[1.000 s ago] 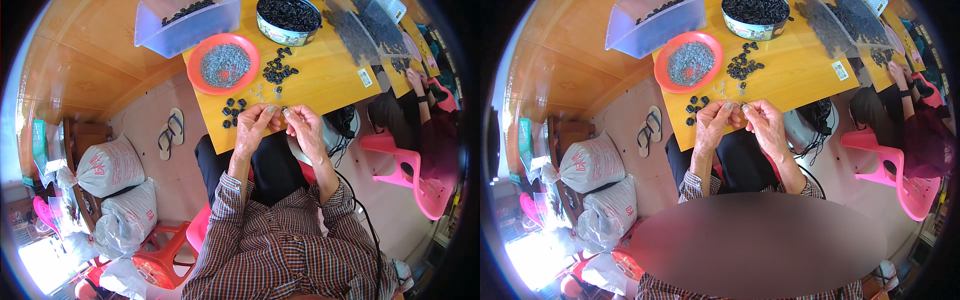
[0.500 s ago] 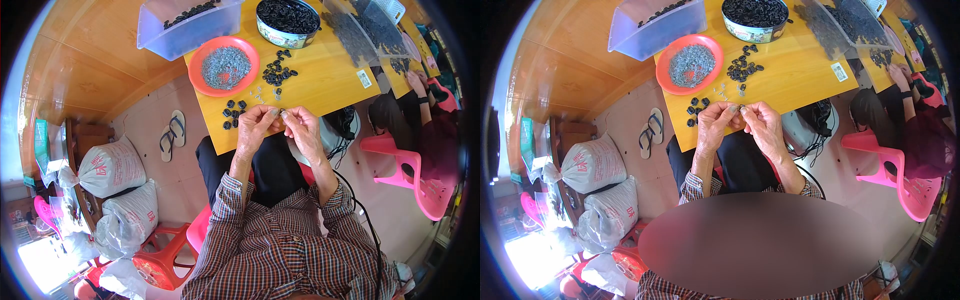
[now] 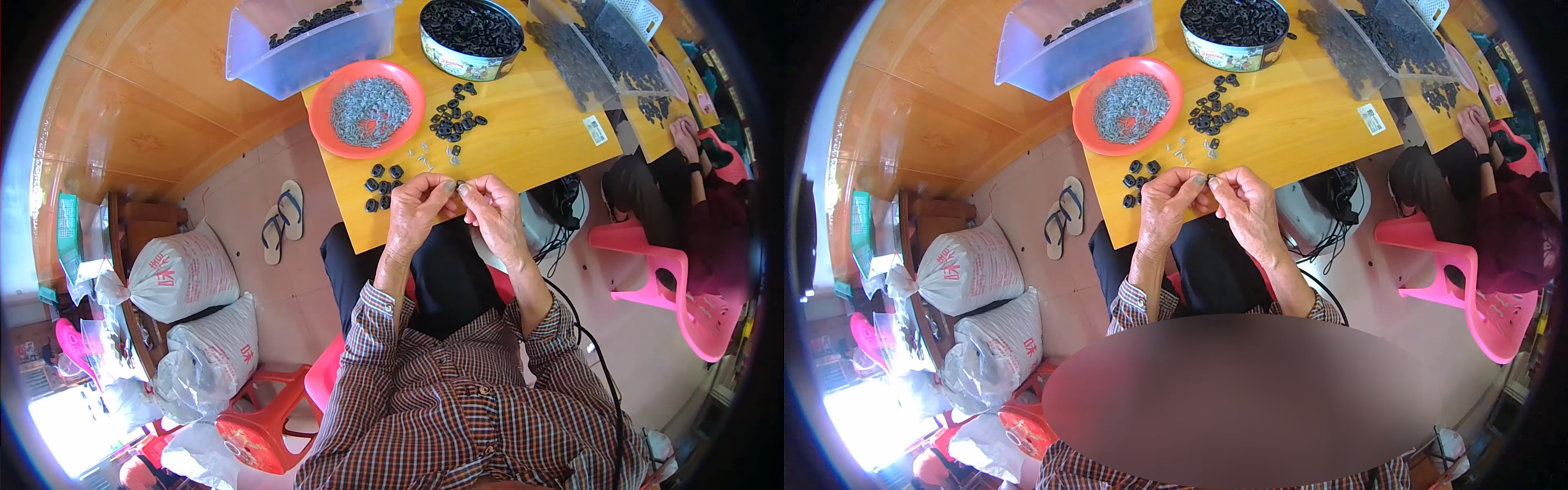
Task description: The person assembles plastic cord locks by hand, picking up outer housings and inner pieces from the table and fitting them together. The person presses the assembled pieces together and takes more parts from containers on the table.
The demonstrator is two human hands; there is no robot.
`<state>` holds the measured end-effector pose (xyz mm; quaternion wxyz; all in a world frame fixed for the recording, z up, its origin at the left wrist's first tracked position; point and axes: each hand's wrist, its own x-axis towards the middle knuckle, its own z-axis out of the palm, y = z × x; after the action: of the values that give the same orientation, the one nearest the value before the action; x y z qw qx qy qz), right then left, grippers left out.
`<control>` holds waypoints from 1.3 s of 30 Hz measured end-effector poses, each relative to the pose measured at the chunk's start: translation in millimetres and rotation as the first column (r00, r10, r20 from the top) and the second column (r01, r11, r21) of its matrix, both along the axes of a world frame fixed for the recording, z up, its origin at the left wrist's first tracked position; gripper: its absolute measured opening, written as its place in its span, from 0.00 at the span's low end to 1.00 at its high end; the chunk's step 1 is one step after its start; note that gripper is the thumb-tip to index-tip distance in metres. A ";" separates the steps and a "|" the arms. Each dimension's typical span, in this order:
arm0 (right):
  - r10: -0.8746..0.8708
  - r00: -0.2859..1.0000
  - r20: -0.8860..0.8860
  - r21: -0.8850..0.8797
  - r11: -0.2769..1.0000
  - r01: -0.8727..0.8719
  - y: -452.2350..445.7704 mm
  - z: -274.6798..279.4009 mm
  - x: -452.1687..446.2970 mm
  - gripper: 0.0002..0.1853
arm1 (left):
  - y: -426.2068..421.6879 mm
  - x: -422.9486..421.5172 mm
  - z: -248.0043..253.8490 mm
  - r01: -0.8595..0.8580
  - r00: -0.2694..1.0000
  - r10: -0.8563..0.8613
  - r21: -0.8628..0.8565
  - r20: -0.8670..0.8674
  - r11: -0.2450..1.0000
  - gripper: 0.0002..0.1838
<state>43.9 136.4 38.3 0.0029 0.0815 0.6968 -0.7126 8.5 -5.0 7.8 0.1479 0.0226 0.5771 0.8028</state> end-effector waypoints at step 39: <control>-0.160 0.984 0.078 -0.115 0.979 0.168 22.4 2.5 -6.8 0.10 | 49.8 -79.4 0.9 -0.508 0.739 -0.286 -0.784 -0.610 0.356 0.06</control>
<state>37.1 158.8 40.8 -0.0270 0.1627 0.6428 -0.7480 -70.9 44.8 8.8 -0.1411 0.1743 0.9347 0.2757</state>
